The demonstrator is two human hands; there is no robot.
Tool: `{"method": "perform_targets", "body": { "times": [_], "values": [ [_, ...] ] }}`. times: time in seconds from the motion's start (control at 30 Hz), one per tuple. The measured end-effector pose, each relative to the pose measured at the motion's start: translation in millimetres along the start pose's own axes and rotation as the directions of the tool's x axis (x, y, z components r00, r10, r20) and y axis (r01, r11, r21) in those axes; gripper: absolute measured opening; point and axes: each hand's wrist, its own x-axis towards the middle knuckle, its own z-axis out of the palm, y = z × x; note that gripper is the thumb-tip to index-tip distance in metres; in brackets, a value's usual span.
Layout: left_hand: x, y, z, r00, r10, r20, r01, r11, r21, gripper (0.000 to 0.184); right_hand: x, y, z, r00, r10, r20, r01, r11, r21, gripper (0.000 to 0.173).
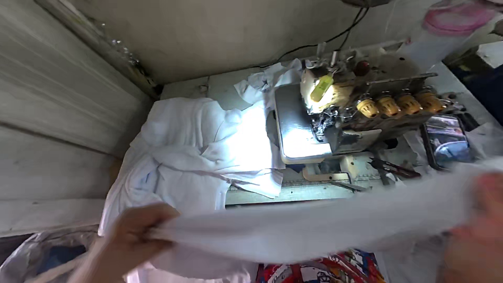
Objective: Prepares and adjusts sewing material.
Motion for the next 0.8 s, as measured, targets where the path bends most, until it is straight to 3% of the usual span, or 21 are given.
{"method": "perform_targets", "body": {
  "times": [0.07,0.13,0.2,0.27,0.33,0.37,0.43,0.57,0.7,0.8],
  "values": [
    [32.9,-4.6,-25.5,0.957,0.0,-0.29,0.086,0.955,0.284,0.018,14.3,24.1,35.0,0.991,0.071,0.109,-0.066,0.996,-0.056,0.019],
    [86.2,-4.1,-16.9,0.915,0.029,-0.401,0.205,0.825,0.527,0.027,26.4,53.6,56.2,0.971,0.143,0.189,-0.12,0.984,-0.129,0.016],
    [127.6,-6.5,27.6,0.948,0.026,-0.316,0.179,0.779,0.601,0.038,28.8,69.6,71.3,0.951,0.229,0.207,-0.178,0.954,-0.24,0.023],
    [144.2,-18.1,107.2,0.963,0.228,-0.144,-0.119,0.838,0.533,0.035,26.3,77.7,79.4,0.944,0.239,0.226,-0.173,0.945,-0.277,0.034],
    [150.3,-20.0,187.1,0.897,0.438,0.061,-0.432,0.838,0.333,0.039,21.5,84.7,80.0,0.943,0.214,0.255,-0.145,0.954,-0.263,0.038],
    [152.3,-14.9,211.8,0.861,0.487,0.147,-0.509,0.813,0.283,0.047,19.7,88.1,77.0,0.939,0.207,0.275,-0.132,0.954,-0.269,0.041],
    [152.6,-15.0,235.6,0.849,0.505,0.154,-0.525,0.78,0.34,0.054,15.5,90.5,74.0,0.935,0.221,0.276,-0.148,0.953,-0.263,0.041],
    [151.7,-22.1,226.4,0.904,0.422,0.068,-0.403,0.788,0.465,0.054,15.6,88.3,66.9,0.909,0.242,0.339,-0.161,0.954,-0.252,0.042],
    [150.1,-20.8,223.9,0.928,0.365,0.072,-0.35,0.788,0.507,0.054,14.5,84.0,51.5,0.902,0.182,0.391,-0.054,0.947,-0.317,0.04],
    [140.4,-20.5,226.7,0.934,0.349,0.071,-0.341,0.816,0.467,0.05,6.6,69.8,15.8,0.898,0.154,0.413,0.048,0.897,-0.438,0.034]
  ]
}}
